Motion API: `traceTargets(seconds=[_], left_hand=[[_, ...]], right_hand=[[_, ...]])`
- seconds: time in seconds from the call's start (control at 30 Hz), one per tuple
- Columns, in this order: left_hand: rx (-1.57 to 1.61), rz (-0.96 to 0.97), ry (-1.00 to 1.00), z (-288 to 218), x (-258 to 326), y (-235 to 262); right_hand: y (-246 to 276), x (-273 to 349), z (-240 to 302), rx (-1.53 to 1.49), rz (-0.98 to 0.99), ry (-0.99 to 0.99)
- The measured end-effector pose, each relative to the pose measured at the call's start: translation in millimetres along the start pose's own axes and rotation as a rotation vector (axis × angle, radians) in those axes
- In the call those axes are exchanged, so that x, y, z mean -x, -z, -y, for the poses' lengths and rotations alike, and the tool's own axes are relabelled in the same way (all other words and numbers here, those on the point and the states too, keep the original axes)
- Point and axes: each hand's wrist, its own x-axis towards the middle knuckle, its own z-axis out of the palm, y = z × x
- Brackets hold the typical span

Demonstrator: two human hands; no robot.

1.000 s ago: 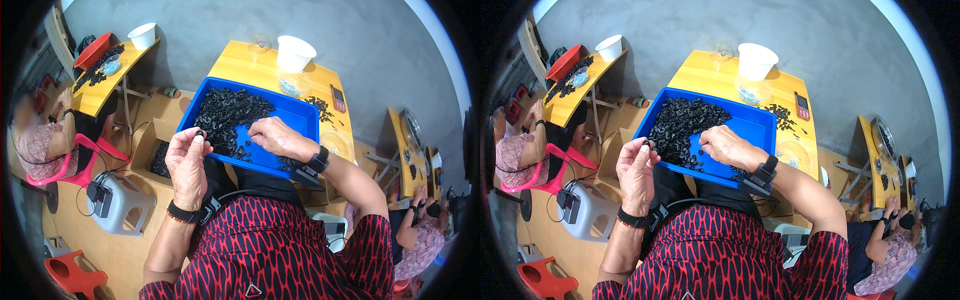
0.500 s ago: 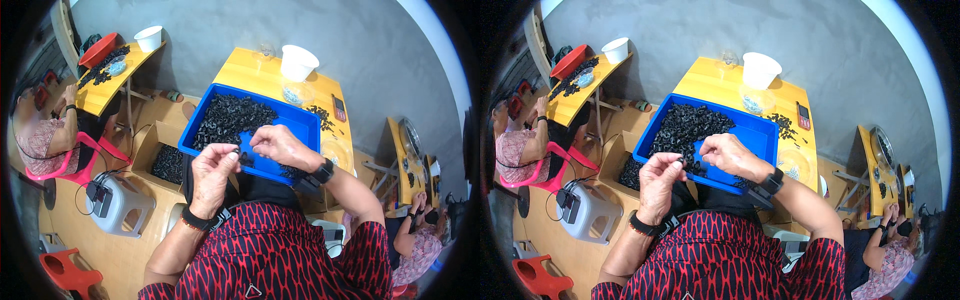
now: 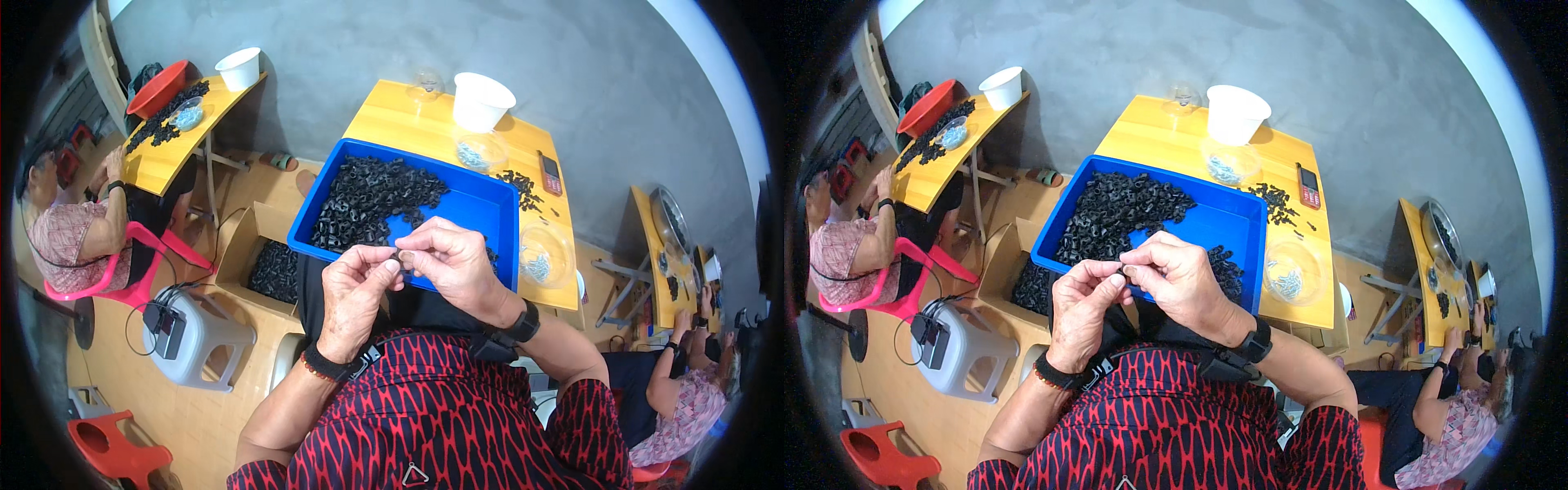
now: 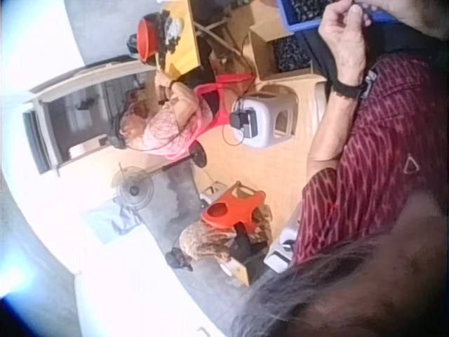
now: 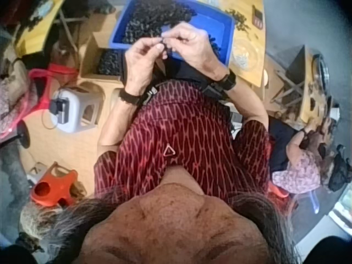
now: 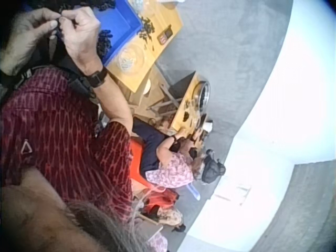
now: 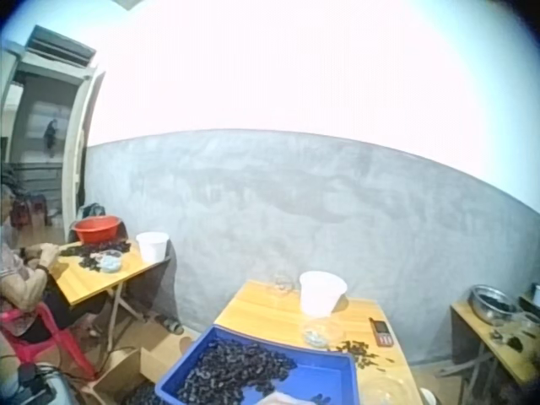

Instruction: Assembling small black plastic components by inserting small pins into bases.

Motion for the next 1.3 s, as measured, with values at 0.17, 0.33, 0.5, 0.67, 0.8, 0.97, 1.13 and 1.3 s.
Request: traceTargets(seconds=[0.17,0.33,0.5,0.67,0.8,0.97,1.13,1.3], left_hand=[[-0.032,-0.008,-0.048,5,0,2],[-0.063,-0.007,-0.069,5,2,1],[-0.150,-0.018,-0.085,5,3,1],[-0.181,-0.085,-0.123,8,3,-1],[-0.150,-0.083,-0.138,10,4,-2],[-0.085,-0.041,-0.118,10,3,-2],[-0.083,-0.044,-0.094,11,4,-3],[-0.061,-0.042,-0.041,7,3,-3]], right_hand=[[-4,5,2,0.155,-0.031,0.064],[-5,6,-5,0.126,-0.062,0.073],[-9,6,-2,0.290,-0.106,0.209],[-15,7,-5,0.499,-0.171,0.410],[-17,7,-7,0.466,-0.175,0.429],[-14,9,-2,0.448,-0.111,0.384],[-10,10,-1,0.544,-0.059,0.458],[-11,10,-1,0.532,-0.050,0.440]])
